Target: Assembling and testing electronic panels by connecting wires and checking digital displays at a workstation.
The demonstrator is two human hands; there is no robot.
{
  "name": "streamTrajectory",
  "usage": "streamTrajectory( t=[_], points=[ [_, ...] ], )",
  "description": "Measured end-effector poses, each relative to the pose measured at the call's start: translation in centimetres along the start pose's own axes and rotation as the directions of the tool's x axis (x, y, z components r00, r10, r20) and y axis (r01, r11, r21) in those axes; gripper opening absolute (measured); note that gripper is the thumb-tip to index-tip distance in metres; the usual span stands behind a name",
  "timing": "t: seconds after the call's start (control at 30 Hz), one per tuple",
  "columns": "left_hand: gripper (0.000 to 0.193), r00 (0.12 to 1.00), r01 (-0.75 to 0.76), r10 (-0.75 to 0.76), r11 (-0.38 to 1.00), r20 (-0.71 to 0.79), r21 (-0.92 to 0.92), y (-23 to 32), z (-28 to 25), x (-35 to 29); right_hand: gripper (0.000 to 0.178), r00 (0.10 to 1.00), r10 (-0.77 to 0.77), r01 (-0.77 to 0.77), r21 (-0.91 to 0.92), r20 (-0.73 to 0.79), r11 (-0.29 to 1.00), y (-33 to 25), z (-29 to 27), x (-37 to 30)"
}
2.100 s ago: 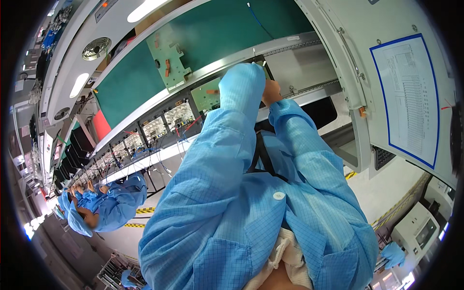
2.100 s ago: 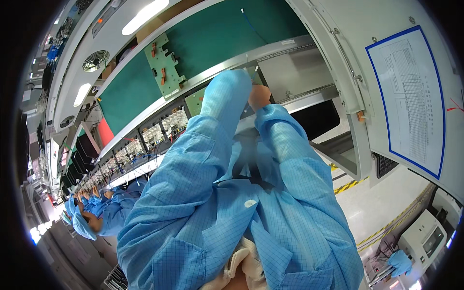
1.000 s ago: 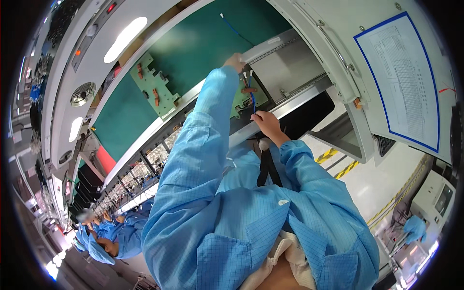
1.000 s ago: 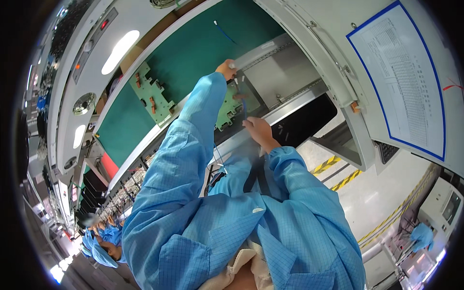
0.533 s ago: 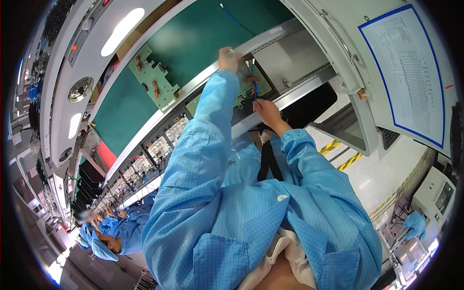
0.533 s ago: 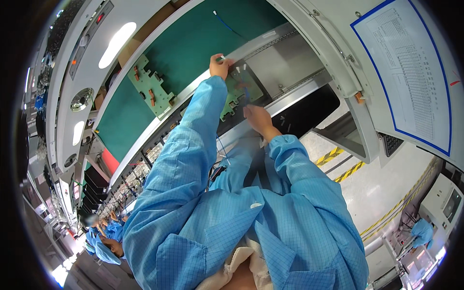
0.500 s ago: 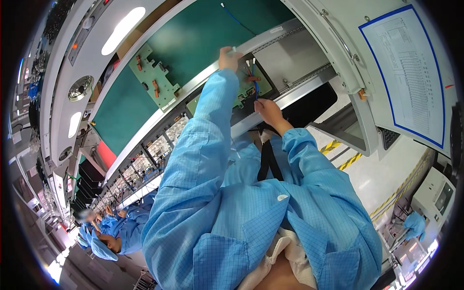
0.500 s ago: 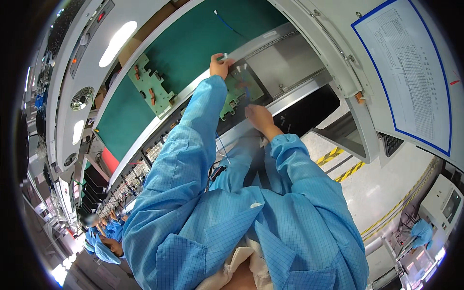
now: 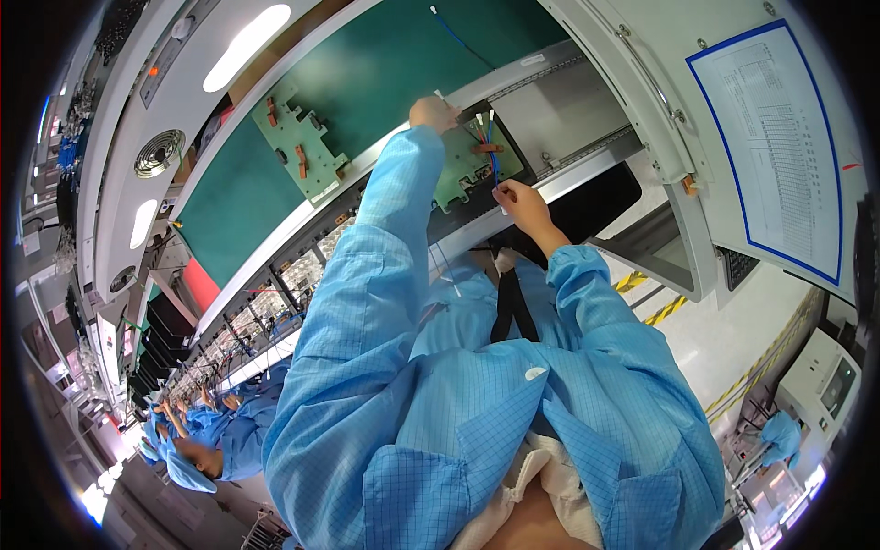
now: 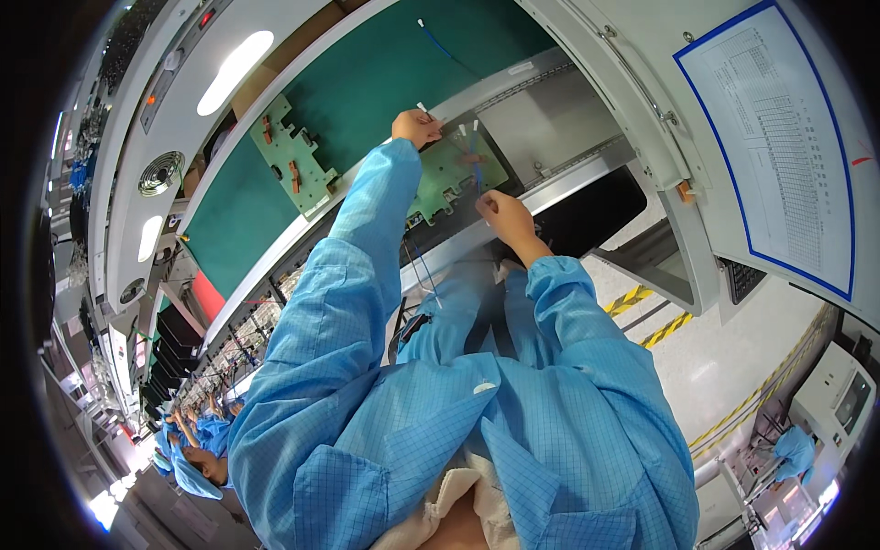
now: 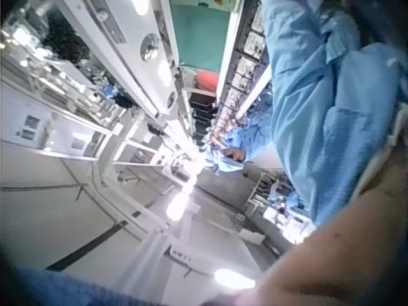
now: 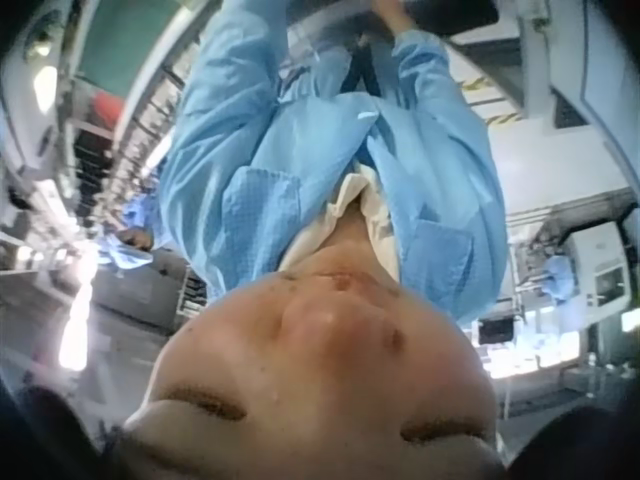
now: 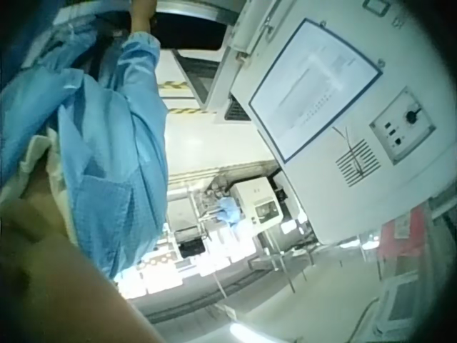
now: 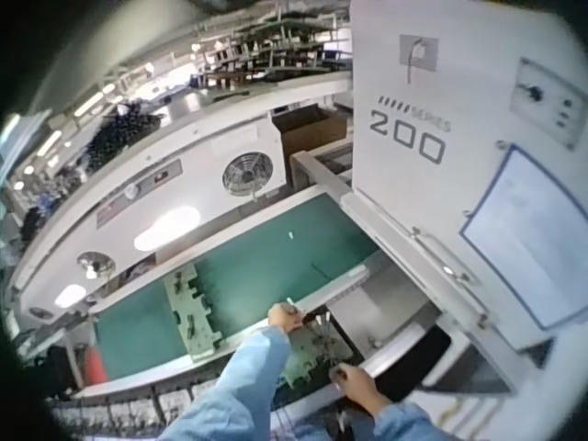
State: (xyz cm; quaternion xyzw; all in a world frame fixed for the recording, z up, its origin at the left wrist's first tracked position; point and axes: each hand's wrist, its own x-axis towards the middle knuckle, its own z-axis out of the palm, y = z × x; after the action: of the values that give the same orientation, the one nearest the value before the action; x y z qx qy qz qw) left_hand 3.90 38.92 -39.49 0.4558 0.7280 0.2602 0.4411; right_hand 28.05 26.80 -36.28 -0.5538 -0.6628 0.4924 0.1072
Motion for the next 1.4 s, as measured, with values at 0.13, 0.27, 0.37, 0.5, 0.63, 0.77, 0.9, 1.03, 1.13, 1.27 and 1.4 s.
streamTrajectory(
  t=[0.13, 0.27, 0.37, 0.5, 0.63, 0.77, 0.9, 1.03, 1.13, 1.27, 1.4],
  points=[
    [0.012, 0.997, 0.046, -0.061, 0.964, -0.050, -0.262, 0.7, 1.4, -0.3, 0.026, 0.999, -0.046, 0.046, 0.023, -0.008, 0.999, 0.9, 0.7, 0.1],
    [0.016, 0.990, 0.139, -0.138, 0.925, 0.029, -0.353, 3.1, 2.0, -1.4, 0.024, 0.996, -0.063, 0.063, 0.003, -0.066, 0.998, 1.3, 0.3, 0.0],
    [0.018, 0.994, 0.112, -0.113, 0.957, 0.012, -0.268, 3.9, 2.1, -1.8, 0.023, 0.996, -0.075, 0.073, -0.051, -0.040, 0.996, 1.3, 0.0, 0.3],
    [0.018, 0.992, 0.121, -0.107, 0.964, 0.073, -0.238, 4.0, 2.3, -1.5, 0.025, 0.976, 0.128, -0.196, 0.439, 0.178, 0.877, 1.6, 0.3, 0.6],
    [0.019, 0.989, 0.118, -0.089, 0.955, 0.115, -0.273, 1.7, 2.0, 0.3, 0.029, 0.948, 0.212, -0.319, 0.662, 0.240, 0.678, 1.4, 0.8, 1.1],
    [0.021, 0.979, 0.136, -0.084, 0.948, 0.183, -0.289, 2.3, 2.7, -0.4, 0.033, 0.906, 0.218, -0.415, 0.651, 0.364, 0.636, 2.5, 0.6, 1.8],
    [0.014, 0.984, 0.125, -0.074, 0.936, 0.164, -0.330, 2.2, 2.5, -1.0, 0.037, 0.966, 0.131, -0.258, 0.796, 0.223, 0.548, 2.7, 1.1, 1.7],
    [0.020, 0.973, 0.143, -0.087, 0.955, 0.216, -0.260, 3.2, 2.6, -1.0, 0.038, 0.981, 0.110, -0.195, 0.811, 0.162, 0.551, 3.7, 1.4, 1.9],
    [0.022, 0.966, 0.146, -0.112, 0.981, 0.234, -0.129, 3.9, 3.4, -0.9, 0.037, 0.989, 0.057, -0.141, 0.792, 0.133, 0.594, 4.6, 2.5, 2.2],
    [0.027, 0.949, -0.051, -0.062, 0.937, 0.309, 0.345, 3.9, 3.3, 0.7, 0.036, 0.986, 0.044, -0.158, 0.802, 0.162, 0.576, 3.8, 2.4, 1.8],
    [0.043, 0.926, -0.203, -0.077, 0.722, 0.368, 0.662, 5.3, 3.1, 0.4, 0.030, 0.962, 0.194, -0.265, 0.814, 0.190, 0.517, 4.9, 2.0, 1.5]
  ],
)
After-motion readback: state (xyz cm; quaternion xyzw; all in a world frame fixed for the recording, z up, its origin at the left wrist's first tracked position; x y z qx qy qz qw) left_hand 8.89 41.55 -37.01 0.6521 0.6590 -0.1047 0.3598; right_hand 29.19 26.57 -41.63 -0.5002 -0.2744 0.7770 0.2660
